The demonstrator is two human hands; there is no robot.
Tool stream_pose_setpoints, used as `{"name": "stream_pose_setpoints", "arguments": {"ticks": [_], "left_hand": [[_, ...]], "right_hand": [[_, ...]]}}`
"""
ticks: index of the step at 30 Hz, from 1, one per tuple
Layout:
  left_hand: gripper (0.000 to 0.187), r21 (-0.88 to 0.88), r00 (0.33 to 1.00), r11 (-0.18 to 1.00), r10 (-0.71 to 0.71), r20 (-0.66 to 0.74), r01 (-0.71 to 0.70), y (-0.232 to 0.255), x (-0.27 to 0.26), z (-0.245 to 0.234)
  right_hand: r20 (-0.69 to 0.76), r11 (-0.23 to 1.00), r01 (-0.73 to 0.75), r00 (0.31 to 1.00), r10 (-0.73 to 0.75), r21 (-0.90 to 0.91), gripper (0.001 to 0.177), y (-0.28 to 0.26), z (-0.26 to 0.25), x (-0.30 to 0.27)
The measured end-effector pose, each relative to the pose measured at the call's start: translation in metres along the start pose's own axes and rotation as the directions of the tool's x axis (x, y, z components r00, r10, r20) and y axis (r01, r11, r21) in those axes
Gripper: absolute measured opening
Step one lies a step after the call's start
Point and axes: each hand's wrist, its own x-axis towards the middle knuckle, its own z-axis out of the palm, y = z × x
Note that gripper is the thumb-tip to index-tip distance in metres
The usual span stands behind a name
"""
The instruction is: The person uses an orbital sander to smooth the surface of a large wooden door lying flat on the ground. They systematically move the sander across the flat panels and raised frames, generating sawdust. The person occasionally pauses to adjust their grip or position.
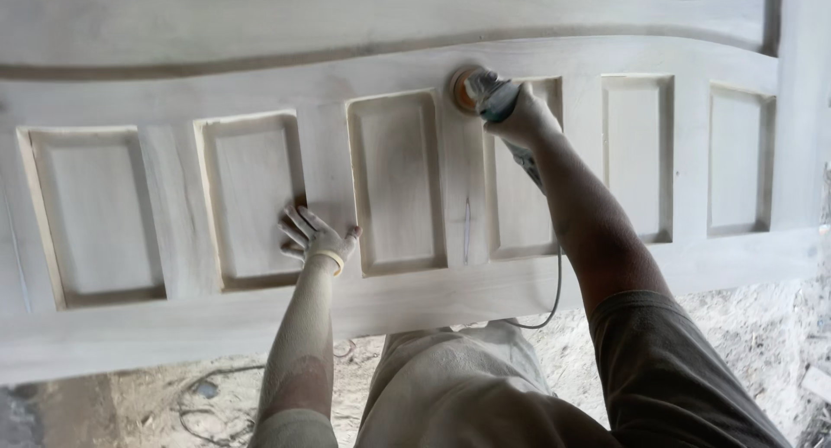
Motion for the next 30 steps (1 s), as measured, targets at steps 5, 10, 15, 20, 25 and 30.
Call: {"name": "stream_pose_setpoints", "arguments": {"ticks": [5, 10, 15, 20, 25, 30], "left_hand": [[0.133, 0.002, 0.998, 1.0, -0.005, -0.063, 0.005, 0.001, -0.001, -0.005], [0.084, -0.104, 0.949, 0.991, -0.107, -0.296, 0.08, 0.025, -0.041, 0.057], [0.079, -0.179, 0.955, 0.981, -0.123, -0.268, 0.076, 0.08, -0.062, 0.115], [0.077, -0.24, 0.962, 0.966, -0.149, -0.227, 0.093, 0.117, -0.086, 0.147], [0.087, -0.122, 0.984, 0.992, -0.059, -0.17, 0.039, 0.177, -0.108, 0.159], [0.109, -0.199, 0.97, 0.978, -0.113, -0.217, 0.07, 0.211, -0.12, 0.181]], "right_hand": [[-0.018, 0.981, 0.191, 0.981, -0.191, -0.028, 0.085, 0.029, 0.006, -0.003], [0.198, 0.976, 0.206, 0.962, -0.188, -0.073, 0.084, 0.068, 0.017, -0.064], [0.334, 0.917, 0.367, 0.893, -0.301, -0.155, 0.067, 0.112, 0.037, -0.136], [0.395, 0.872, 0.473, 0.831, -0.393, -0.129, 0.069, 0.155, 0.057, -0.188], [0.33, 0.91, 0.411, 0.868, -0.37, -0.06, 0.069, 0.222, 0.029, -0.211], [0.316, 0.943, 0.29, 0.921, -0.228, -0.163, 0.063, 0.301, -0.005, -0.217]]}}
